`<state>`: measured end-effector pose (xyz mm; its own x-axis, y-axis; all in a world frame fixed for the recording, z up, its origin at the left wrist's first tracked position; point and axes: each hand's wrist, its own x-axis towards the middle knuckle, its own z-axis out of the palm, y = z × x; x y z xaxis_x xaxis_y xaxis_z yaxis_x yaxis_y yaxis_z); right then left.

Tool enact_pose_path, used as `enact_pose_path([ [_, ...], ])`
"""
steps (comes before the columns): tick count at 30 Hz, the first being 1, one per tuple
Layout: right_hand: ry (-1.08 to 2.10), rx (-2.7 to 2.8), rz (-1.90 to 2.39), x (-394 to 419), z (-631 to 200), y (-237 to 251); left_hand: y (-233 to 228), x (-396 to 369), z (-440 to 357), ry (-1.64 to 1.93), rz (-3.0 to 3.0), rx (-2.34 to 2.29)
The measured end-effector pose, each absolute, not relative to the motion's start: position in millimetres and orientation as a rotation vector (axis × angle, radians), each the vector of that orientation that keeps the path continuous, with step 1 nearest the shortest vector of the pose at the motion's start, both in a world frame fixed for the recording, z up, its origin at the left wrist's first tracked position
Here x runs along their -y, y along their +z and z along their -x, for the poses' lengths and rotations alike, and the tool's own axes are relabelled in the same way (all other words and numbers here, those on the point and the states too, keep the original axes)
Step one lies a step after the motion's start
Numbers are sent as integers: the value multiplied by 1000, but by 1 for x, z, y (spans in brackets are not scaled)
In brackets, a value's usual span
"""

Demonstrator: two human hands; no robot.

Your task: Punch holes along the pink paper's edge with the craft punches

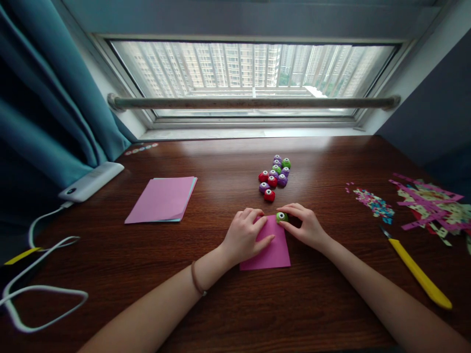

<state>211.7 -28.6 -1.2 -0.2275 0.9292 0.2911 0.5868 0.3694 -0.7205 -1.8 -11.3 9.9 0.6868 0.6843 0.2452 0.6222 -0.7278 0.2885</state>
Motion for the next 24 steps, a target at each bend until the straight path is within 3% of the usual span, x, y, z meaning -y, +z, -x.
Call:
enact_pose_path([
  [24,610,1923,1255,28,-212,-3,6,13,2,533,-2794,-854],
])
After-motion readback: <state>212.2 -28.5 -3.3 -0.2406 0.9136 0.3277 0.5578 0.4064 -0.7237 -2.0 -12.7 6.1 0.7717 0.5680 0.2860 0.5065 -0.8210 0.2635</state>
